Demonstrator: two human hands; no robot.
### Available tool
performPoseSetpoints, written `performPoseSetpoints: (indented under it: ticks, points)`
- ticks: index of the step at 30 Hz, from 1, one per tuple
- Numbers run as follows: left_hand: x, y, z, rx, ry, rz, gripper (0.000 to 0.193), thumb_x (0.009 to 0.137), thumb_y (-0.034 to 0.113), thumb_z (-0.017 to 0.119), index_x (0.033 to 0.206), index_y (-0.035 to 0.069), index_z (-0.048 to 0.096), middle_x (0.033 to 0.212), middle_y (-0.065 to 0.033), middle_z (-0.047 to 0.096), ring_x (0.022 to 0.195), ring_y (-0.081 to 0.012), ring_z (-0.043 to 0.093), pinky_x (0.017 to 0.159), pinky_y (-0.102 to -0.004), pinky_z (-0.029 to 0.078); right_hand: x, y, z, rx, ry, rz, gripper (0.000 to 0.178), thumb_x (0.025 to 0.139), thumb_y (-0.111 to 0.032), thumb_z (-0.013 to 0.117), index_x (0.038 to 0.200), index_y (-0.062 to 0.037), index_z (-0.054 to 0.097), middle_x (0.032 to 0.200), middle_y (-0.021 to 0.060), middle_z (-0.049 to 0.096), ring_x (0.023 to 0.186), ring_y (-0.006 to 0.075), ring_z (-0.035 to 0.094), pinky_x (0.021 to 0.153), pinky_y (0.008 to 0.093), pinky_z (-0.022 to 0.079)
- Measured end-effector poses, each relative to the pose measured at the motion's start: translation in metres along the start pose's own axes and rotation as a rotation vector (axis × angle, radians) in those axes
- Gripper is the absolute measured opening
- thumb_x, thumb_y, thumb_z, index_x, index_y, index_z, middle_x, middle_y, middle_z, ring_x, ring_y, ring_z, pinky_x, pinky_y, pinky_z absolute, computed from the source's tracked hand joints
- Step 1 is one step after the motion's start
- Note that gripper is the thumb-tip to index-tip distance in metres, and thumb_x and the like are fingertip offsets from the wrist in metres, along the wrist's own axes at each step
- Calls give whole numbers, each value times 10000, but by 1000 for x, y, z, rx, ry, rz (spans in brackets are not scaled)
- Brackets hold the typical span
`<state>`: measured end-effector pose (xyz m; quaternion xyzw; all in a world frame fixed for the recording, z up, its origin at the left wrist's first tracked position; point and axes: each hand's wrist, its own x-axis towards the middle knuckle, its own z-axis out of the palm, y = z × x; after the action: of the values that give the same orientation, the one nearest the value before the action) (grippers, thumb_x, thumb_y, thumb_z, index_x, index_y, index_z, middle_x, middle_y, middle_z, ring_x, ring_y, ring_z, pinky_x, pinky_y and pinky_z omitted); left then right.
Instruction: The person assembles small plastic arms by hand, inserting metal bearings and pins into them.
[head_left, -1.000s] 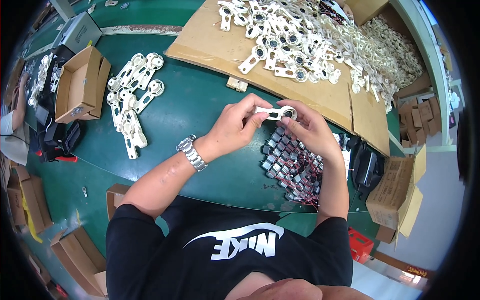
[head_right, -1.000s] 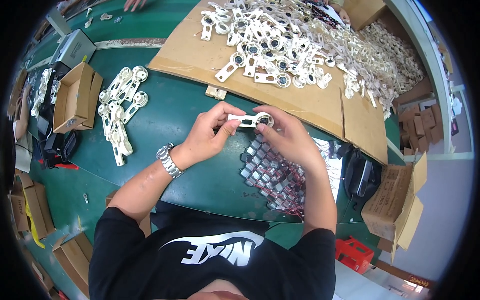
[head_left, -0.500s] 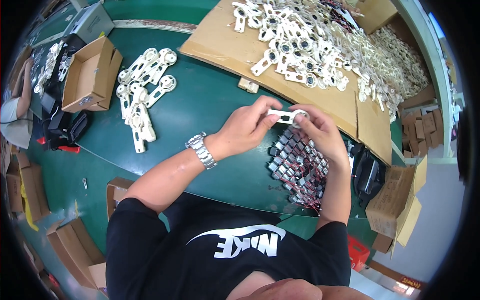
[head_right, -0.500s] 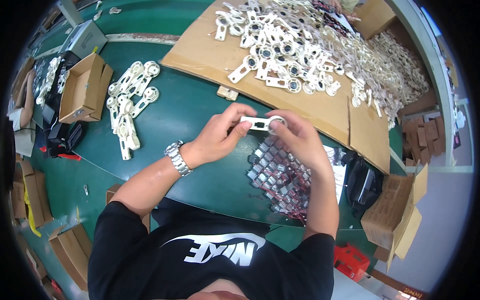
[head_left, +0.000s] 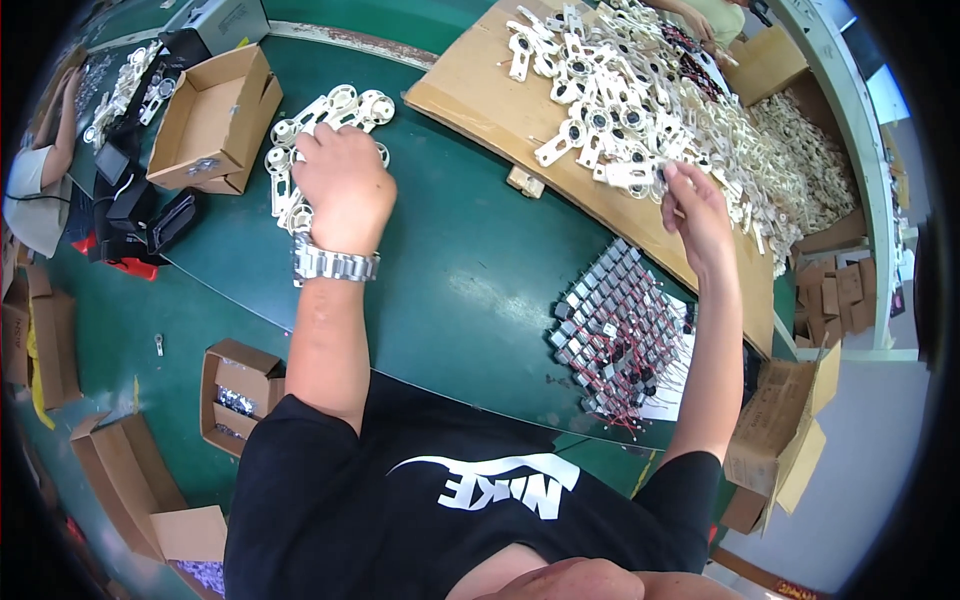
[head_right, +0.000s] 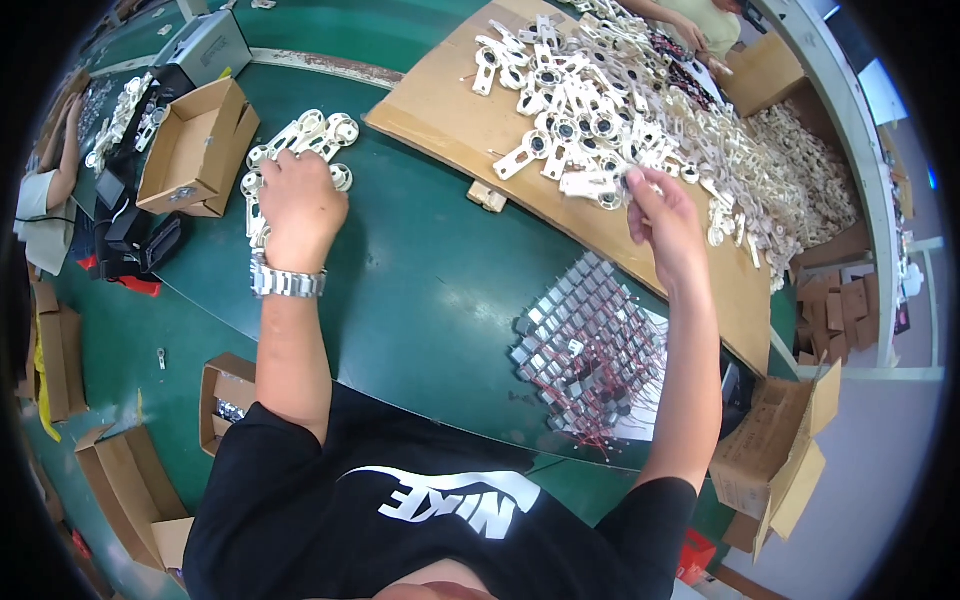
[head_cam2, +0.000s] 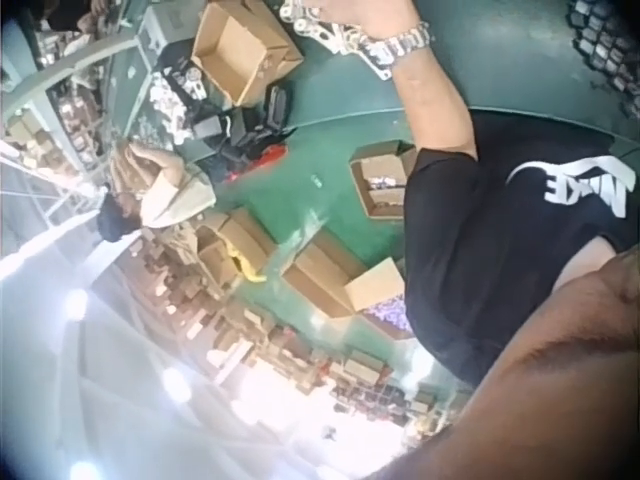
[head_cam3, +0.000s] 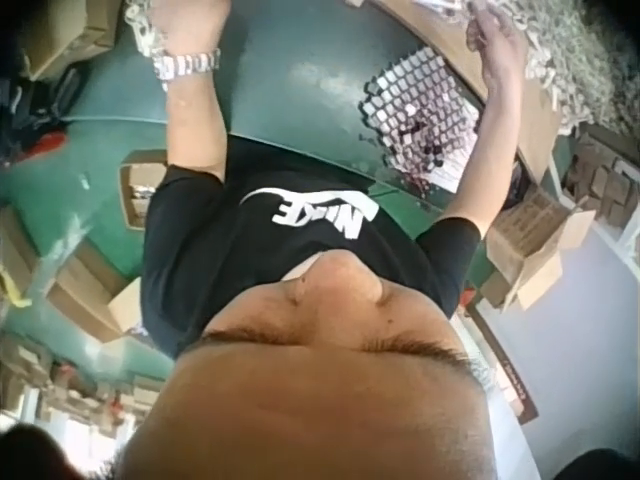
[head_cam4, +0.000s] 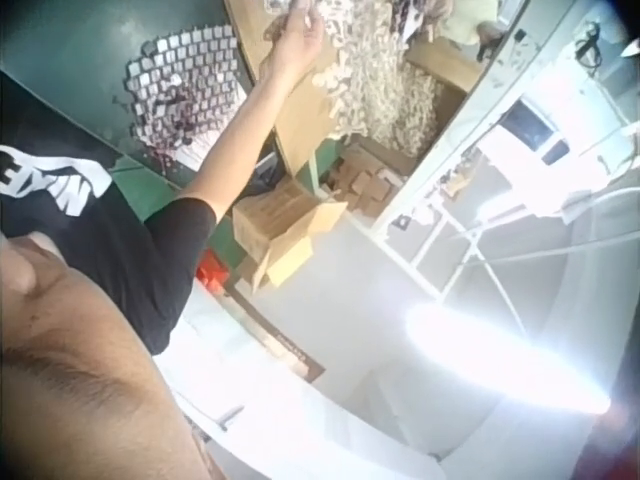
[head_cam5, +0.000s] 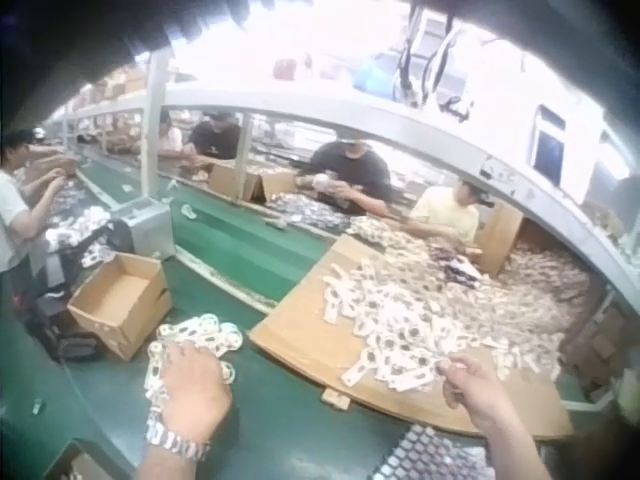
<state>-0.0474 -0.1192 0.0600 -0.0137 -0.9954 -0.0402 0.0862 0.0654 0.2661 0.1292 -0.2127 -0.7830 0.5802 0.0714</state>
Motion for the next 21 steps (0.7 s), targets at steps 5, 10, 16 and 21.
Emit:
performPoseSetpoints:
  ticks: [5, 10, 16, 21]
  points:
    - [7, 7, 15, -13, 29, 84, 252, 848, 130, 749, 1067, 8, 779, 1146, -160, 690, 1151, -363, 615, 871, -471, 553, 48, -3, -11, 200, 83, -2, 370, 1081, -254, 707, 1355, -13, 644, 886, 48, 682, 760, 131, 613, 642, 287, 468]
    - [1, 18, 21, -81, 137, 115, 310, 810, 101, 763, 1084, -40, 728, 1179, -190, 649, 1158, -378, 578, 918, -496, 515, 13, -15, 24, -22, 14, -84, 563, 1061, -161, 700, 1540, 41, 484, 1167, 158, 775, 893, 160, 700, 719, 296, 540]
    - [-31, 60, 5, -289, 249, 275, 422, 739, 42, 773, 1126, -12, 614, 1159, -174, 566, 1116, -368, 532, 923, -487, 415, -80, 6, 35, -721, -456, -407, 180, 935, -95, 786, 1103, -31, 778, 1002, 130, 736, 904, 280, 716, 790, 394, 567]
    - [-58, 91, 22, -679, 144, 674, 423, 749, -32, 723, 1145, 0, 579, 1133, -159, 609, 1087, -349, 576, 935, -464, 444, -126, 16, 61, -921, -482, -461, 300, 875, -187, 839, 1134, -56, 762, 1014, 131, 656, 1003, 362, 667, 858, 461, 565]
